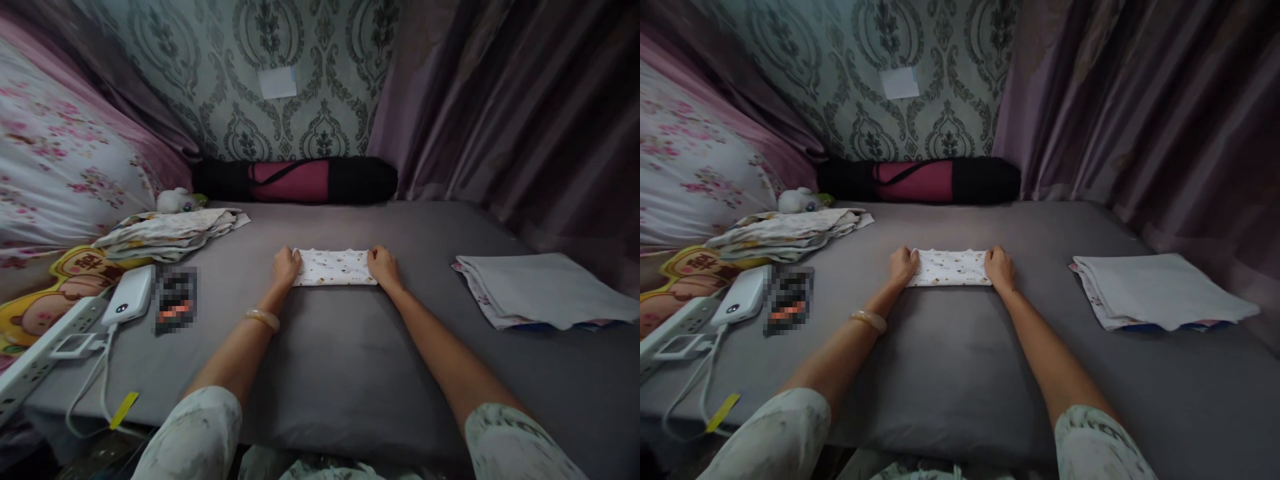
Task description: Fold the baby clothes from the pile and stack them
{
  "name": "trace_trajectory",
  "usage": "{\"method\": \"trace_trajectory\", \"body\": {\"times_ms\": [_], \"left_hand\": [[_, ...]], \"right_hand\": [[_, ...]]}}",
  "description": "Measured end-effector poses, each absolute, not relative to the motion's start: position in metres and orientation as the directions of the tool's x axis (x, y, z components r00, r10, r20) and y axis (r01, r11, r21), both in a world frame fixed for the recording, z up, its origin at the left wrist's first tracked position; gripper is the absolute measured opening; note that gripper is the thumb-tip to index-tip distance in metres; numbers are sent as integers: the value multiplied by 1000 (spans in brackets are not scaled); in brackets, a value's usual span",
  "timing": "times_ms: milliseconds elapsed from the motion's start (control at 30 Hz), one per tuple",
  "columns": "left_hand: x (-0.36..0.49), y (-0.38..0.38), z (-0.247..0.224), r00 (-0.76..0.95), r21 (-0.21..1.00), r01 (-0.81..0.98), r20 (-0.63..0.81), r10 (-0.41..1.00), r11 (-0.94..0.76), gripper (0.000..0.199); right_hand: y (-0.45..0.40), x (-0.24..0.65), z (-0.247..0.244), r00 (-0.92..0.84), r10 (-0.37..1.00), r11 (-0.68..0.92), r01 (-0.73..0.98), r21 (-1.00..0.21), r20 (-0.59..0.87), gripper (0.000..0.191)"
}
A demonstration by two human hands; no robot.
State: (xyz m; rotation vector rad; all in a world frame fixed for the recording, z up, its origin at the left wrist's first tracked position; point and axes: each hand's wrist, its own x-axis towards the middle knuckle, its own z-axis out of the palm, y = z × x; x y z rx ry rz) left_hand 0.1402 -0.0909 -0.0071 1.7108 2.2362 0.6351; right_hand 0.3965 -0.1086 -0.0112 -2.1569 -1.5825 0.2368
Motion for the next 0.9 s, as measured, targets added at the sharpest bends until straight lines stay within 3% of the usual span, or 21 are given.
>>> {"method": "trace_trajectory", "body": {"times_ms": [133, 267, 367, 433, 500, 900], "left_hand": [[136, -94, 0, -274, 484, 846, 37, 961, 223, 32], [144, -110, 13, -169, 342, 938, 304, 938, 58, 36], [164, -125, 19, 108, 224, 954, 364, 925, -199, 34], [179, -132, 18, 259, 172, 930, 320, 911, -325, 37], [189, -136, 12, 316, 138, 923, 265, 911, -360, 41], [186, -135, -17, 317, 112, 935, 169, 933, -338, 54]], "right_hand": [[-107, 404, -4, 283, 958, -229, 861, -454, 54, 33], [-121, 396, 9, 227, 947, -130, 917, -377, 226, 41], [-136, 370, 17, -24, 942, 119, 957, -266, 334, 45], [-144, 350, 18, -228, 928, 296, 932, -210, 295, 48], [-148, 336, 15, -335, 915, 377, 908, -183, 225, 51], [-150, 329, -8, -304, 949, 313, 941, -127, 81, 55]]}}
